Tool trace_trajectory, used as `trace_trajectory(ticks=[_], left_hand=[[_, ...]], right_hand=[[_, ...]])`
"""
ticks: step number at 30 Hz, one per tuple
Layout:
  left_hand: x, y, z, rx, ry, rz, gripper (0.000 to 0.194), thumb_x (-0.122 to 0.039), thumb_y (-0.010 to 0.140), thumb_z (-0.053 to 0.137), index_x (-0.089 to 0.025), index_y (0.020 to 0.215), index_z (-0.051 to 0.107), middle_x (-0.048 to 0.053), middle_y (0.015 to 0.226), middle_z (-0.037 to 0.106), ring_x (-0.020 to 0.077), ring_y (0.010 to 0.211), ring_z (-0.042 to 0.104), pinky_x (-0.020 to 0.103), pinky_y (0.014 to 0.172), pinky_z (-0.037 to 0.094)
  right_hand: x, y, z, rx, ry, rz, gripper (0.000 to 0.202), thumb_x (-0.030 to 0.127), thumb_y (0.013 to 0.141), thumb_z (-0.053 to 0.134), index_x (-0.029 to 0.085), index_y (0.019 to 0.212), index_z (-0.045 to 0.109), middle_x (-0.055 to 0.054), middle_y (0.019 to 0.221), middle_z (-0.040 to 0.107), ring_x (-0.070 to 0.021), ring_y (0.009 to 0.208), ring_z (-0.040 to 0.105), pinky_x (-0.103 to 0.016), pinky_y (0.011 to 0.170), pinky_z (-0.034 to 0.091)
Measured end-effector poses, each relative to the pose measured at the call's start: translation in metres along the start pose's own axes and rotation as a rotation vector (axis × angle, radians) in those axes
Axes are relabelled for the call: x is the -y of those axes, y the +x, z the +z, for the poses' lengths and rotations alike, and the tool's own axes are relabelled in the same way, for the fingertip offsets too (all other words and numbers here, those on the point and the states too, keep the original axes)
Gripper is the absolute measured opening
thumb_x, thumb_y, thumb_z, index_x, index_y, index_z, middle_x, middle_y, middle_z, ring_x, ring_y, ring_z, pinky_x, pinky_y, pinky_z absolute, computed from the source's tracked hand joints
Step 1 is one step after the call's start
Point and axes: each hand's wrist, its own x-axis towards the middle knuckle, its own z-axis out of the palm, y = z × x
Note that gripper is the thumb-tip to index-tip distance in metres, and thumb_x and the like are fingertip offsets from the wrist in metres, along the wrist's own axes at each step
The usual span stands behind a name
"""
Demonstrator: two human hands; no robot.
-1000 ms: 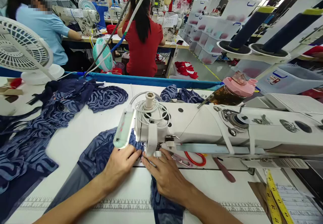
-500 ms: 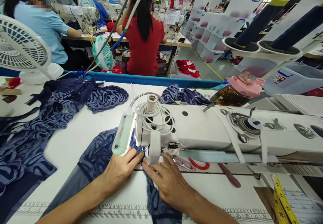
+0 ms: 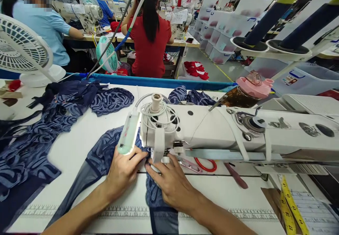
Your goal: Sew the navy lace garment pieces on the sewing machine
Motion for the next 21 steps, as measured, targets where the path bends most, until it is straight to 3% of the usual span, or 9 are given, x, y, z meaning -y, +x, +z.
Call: trace_trajectory(ticks=[4, 8, 11, 17, 21], left_hand=[[0.000, -0.005, 0.003, 0.071, 0.049, 0.050, 0.035, 0.003, 0.091, 0.039, -0.015, 0.110, 0.063, 0.005, 0.085, 0.063, 0.0185, 0.084, 0.058, 0.038, 0.082, 0.037], [0.004, -0.014, 0.002, 0.066, -0.116, -0.062, 0.029, -0.004, 0.094, 0.048, -0.017, 0.117, 0.060, 0.006, 0.097, 0.064, 0.0189, 0.094, 0.057, 0.038, 0.088, 0.037], [0.003, -0.014, -0.002, 0.039, -0.120, -0.096, 0.026, -0.005, 0.093, 0.051, -0.016, 0.115, 0.061, 0.006, 0.098, 0.064, 0.0186, 0.094, 0.057, 0.038, 0.088, 0.037], [-0.011, -0.010, -0.003, 0.032, 0.053, 0.046, 0.023, -0.004, 0.096, 0.044, -0.014, 0.105, 0.063, 0.006, 0.087, 0.066, 0.0195, 0.085, 0.056, 0.039, 0.079, 0.032], [-0.014, -0.012, -0.002, 0.047, 0.072, 0.040, 0.023, -0.005, 0.097, 0.043, -0.014, 0.106, 0.063, 0.005, 0.088, 0.068, 0.0193, 0.083, 0.056, 0.039, 0.078, 0.031]], right_hand=[[0.001, -0.004, 0.000, -0.015, 0.060, -0.009, 0.063, 0.003, 0.075, 0.051, 0.017, 0.136, 0.050, -0.009, 0.136, 0.056, -0.0249, 0.117, 0.049, -0.049, 0.112, 0.018], [0.002, -0.006, 0.001, -0.018, 0.086, -0.028, 0.061, 0.003, 0.076, 0.049, 0.015, 0.136, 0.049, -0.010, 0.133, 0.057, -0.0248, 0.118, 0.048, -0.050, 0.112, 0.018], [0.002, -0.004, 0.001, -0.024, 0.087, -0.043, 0.060, 0.004, 0.076, 0.049, 0.013, 0.135, 0.049, -0.011, 0.133, 0.058, -0.0248, 0.119, 0.048, -0.050, 0.112, 0.018], [0.002, -0.003, 0.000, -0.008, 0.069, -0.037, 0.060, 0.003, 0.074, 0.053, 0.015, 0.133, 0.051, -0.010, 0.126, 0.061, -0.0238, 0.117, 0.049, -0.051, 0.115, 0.017], [0.001, -0.003, 0.000, -0.010, 0.070, -0.041, 0.063, 0.002, 0.071, 0.053, 0.014, 0.133, 0.051, -0.010, 0.126, 0.060, -0.0236, 0.118, 0.050, -0.051, 0.116, 0.015]])
